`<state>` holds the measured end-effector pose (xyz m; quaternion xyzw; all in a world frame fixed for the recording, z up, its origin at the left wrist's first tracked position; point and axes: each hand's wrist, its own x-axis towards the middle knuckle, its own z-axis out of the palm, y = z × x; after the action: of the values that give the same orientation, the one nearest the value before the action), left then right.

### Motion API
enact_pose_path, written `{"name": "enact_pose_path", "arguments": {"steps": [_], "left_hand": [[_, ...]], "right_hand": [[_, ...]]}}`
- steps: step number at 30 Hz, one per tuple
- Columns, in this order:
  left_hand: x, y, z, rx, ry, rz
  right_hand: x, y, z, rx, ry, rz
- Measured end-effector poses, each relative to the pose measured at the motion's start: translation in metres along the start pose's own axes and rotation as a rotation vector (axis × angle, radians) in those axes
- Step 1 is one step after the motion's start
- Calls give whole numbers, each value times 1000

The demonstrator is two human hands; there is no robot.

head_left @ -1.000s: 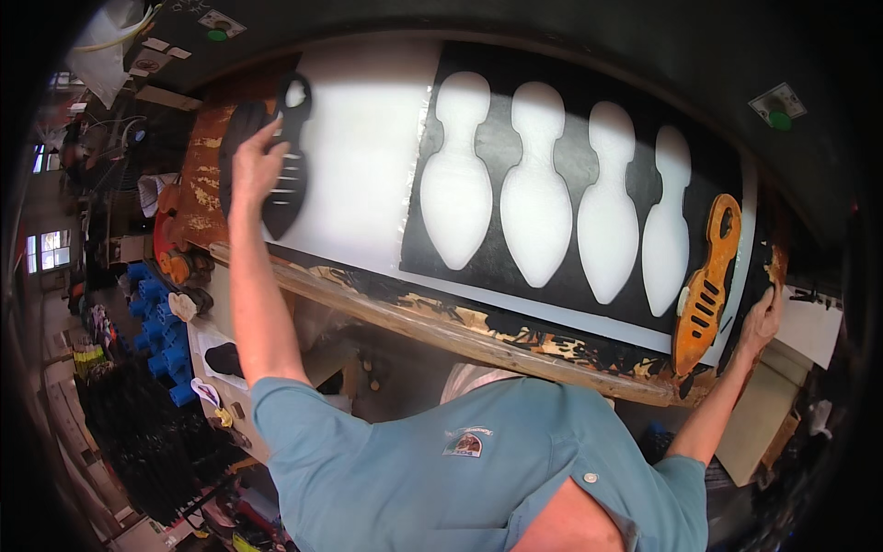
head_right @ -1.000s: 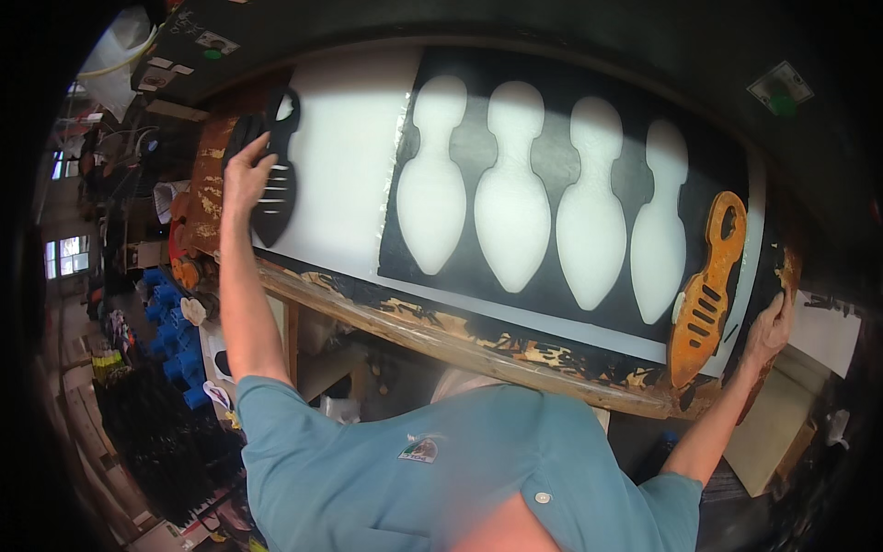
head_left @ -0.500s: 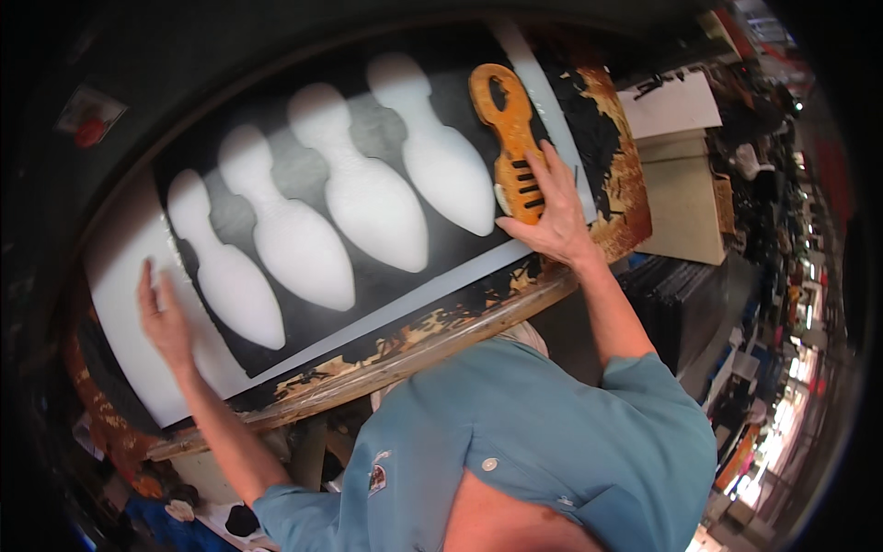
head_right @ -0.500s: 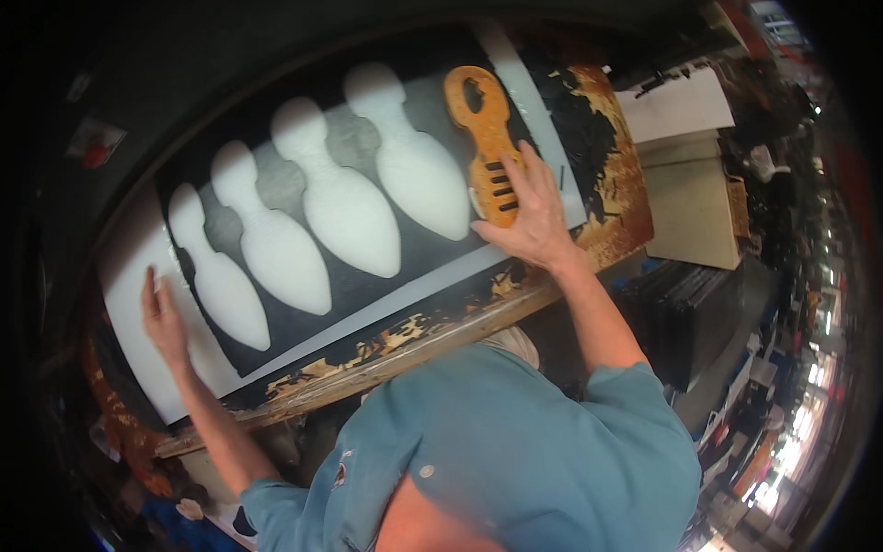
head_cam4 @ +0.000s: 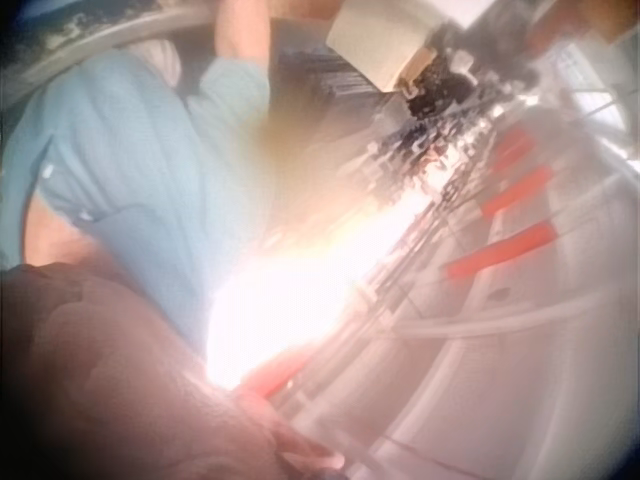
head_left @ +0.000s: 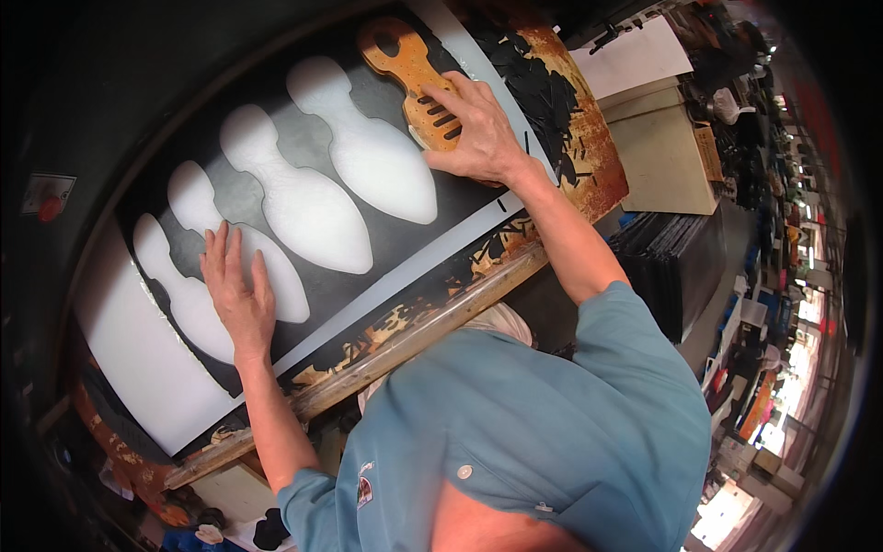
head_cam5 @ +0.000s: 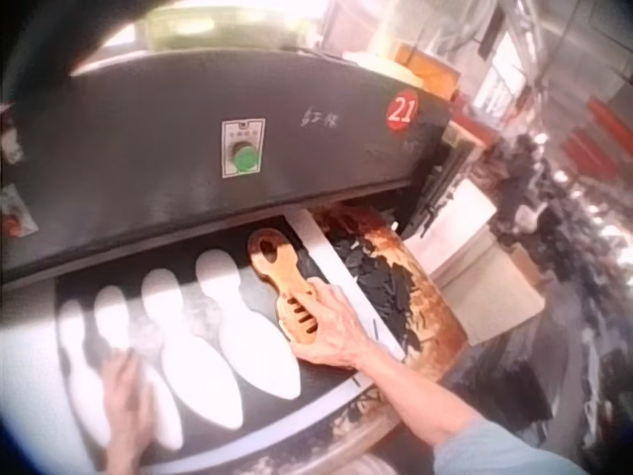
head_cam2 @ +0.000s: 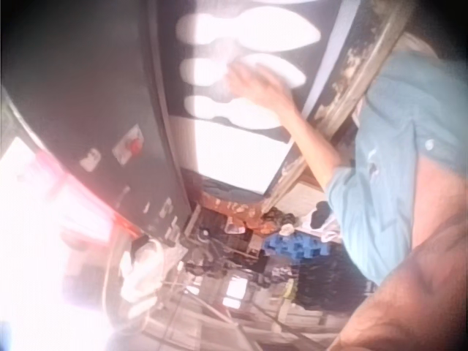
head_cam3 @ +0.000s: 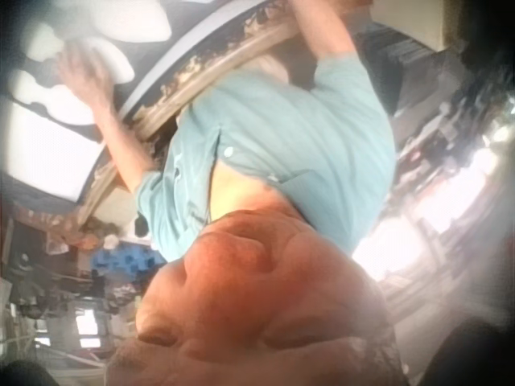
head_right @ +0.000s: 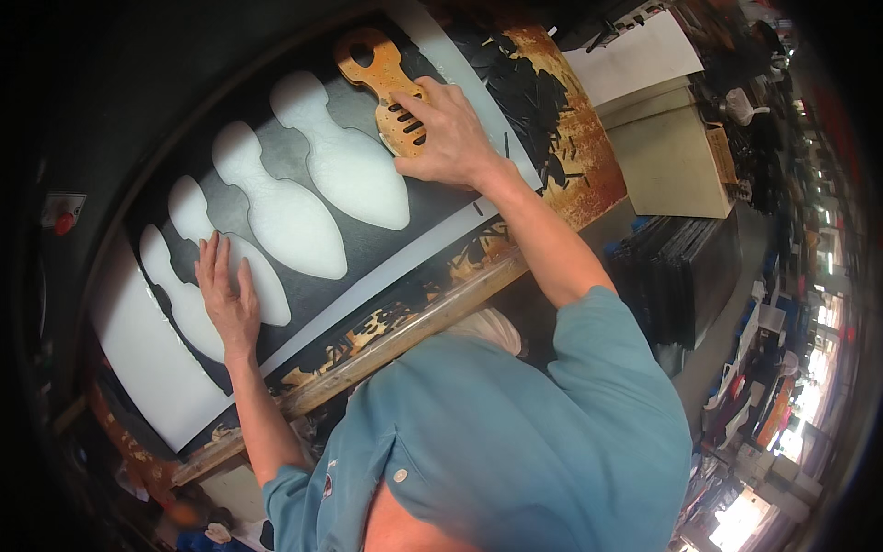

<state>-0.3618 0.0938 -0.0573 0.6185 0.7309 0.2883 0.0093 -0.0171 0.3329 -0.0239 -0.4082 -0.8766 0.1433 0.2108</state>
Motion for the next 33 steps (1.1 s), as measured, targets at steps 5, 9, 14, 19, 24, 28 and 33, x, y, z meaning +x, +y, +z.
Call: {"name": "enact_pose_path", "arguments": {"steps": [5,9,14,19,24,28,33], "left_hand": [[3,5,1,-4,10,-10],[3,4,3,-25,31,-19],[3,4,3,-161,98,-44],[-40,51,-17,-411,118,-158],[-118,134,-2,-773,16,-190],[-131,153,28,-320,58,72],[-135,153,34,-242,134,101]], "right_hand": [[-10,6,-2,-13,20,-26],[-36,9,-5,22,38,62],[-49,16,4,125,161,26],[-61,18,8,182,207,41],[-72,15,10,193,248,41],[-66,15,12,202,255,32],[-60,-5,-16,203,499,-97]]}}
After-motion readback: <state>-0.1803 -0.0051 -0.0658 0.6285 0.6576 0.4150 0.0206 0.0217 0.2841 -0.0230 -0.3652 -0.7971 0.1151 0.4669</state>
